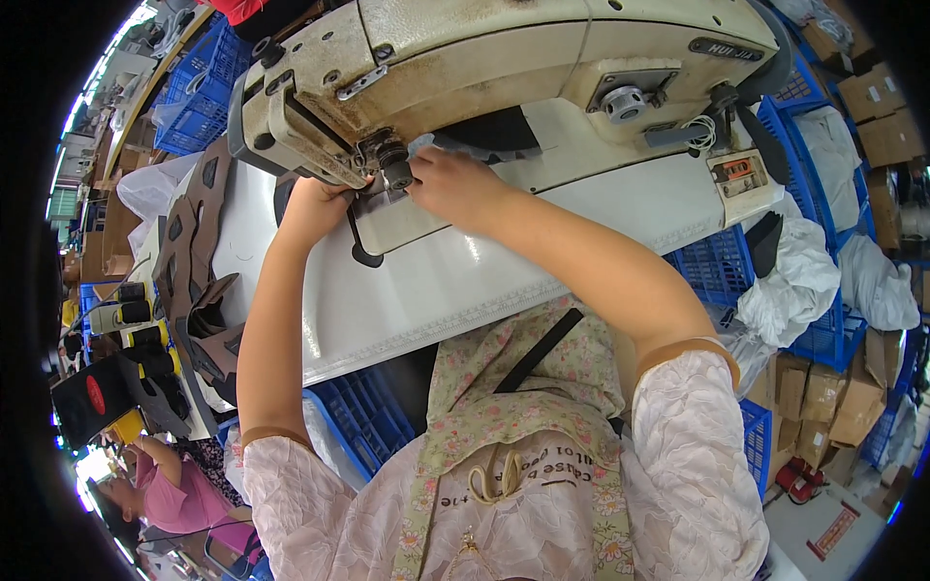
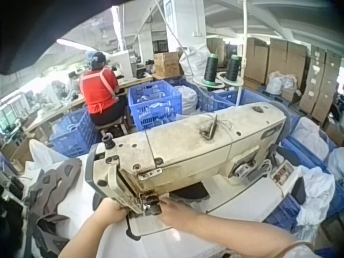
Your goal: Operator loads thread onto a sewing machine and سپس stitches together leather and fabric components of a shoe upper.
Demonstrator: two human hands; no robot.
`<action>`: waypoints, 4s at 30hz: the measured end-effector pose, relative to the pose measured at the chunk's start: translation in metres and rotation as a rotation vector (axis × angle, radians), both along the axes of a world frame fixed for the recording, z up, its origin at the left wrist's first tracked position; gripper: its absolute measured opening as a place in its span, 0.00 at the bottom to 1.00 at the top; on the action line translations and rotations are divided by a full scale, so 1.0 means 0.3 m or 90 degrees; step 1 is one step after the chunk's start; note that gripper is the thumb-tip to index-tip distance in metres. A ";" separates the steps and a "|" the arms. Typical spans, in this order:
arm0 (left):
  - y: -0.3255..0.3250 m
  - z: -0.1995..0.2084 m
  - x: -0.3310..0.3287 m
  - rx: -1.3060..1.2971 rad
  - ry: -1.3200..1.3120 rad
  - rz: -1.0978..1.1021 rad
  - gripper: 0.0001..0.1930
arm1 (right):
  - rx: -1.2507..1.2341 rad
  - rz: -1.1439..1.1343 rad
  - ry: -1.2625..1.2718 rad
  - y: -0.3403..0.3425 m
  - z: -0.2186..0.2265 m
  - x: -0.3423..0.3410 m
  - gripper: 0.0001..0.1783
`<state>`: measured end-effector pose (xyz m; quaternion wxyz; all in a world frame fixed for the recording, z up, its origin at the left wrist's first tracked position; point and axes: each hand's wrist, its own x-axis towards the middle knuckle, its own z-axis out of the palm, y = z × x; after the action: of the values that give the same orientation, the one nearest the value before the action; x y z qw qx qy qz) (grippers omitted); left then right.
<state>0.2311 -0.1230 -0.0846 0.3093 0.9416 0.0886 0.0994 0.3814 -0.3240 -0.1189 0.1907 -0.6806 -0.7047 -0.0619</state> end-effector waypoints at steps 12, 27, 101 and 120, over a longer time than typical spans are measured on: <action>-0.002 -0.016 0.004 0.007 -0.028 0.014 0.18 | 0.015 -0.074 0.179 0.015 -0.013 0.005 0.18; -0.014 -0.002 0.007 0.064 -0.005 0.009 0.19 | -0.022 -0.066 -0.067 -0.006 -0.010 0.011 0.20; 0.016 -0.051 0.007 0.078 -0.052 0.060 0.10 | 0.633 -0.461 0.868 -0.920 0.230 0.880 0.38; 0.088 -0.100 -0.034 0.105 -0.074 0.013 0.11 | 0.491 -0.617 0.405 -0.976 0.320 0.770 0.11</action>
<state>0.2210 -0.0965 -0.1145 0.2341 0.9556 0.0712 0.1640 0.6126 -0.6169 -0.0231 0.5672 -0.7869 -0.1591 -0.1837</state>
